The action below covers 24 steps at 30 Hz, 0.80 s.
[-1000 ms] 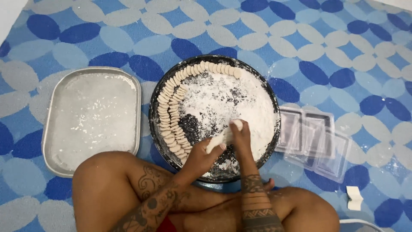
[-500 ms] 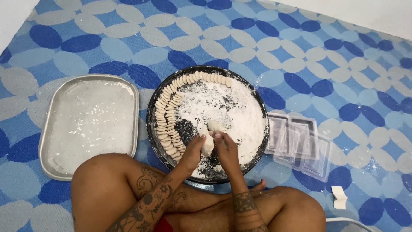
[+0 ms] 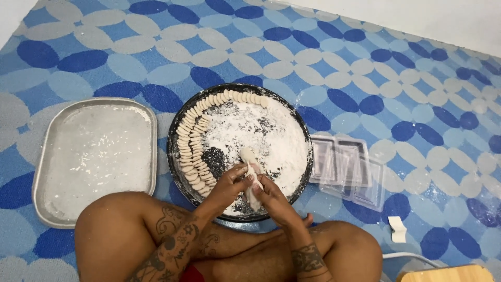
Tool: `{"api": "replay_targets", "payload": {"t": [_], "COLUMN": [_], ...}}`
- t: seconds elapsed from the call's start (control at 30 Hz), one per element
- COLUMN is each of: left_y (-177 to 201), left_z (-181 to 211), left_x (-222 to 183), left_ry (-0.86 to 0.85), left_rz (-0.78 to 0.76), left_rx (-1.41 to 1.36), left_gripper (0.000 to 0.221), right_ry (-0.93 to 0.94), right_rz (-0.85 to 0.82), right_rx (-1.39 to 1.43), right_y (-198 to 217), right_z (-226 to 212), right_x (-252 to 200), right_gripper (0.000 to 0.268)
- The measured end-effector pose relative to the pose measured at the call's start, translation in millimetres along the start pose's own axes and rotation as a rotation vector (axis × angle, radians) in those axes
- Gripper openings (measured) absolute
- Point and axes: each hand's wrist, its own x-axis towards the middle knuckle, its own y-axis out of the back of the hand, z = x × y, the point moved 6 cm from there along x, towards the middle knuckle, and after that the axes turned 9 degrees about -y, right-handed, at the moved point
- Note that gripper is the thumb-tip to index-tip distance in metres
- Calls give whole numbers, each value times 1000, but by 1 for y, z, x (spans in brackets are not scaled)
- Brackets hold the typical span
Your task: A person sits on the floor and manually shapes small pieces of dough into oblong forms, arranging them in a circular pattern on a large tray.
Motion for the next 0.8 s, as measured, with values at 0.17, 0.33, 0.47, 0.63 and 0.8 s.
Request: {"api": "replay_targets", "payload": {"t": [0.17,0.33,0.47,0.63,0.8], "left_y": [18,32,37,40,43], "left_z": [-4,-20,-31,-37,-26], "left_x": [6,20,24,28,32], "left_ry": [-9,-67,-66,-87,-63], "left_rz": [50,148,201,226,257], "left_rx": [-14,60,230,359,580], "left_gripper": [34,27,23,21,20], "right_ry": [72,182,182,217,336], "right_rz": [85,215,357,415,437], "right_rx": [-31,-313,-527,-609,-813], "right_y": [-8,-4,2,-8,1], "right_z": [5,14,38,25,52], "right_x": [13,33,51,43,71], "right_gripper": [21,23,20,12,12]}}
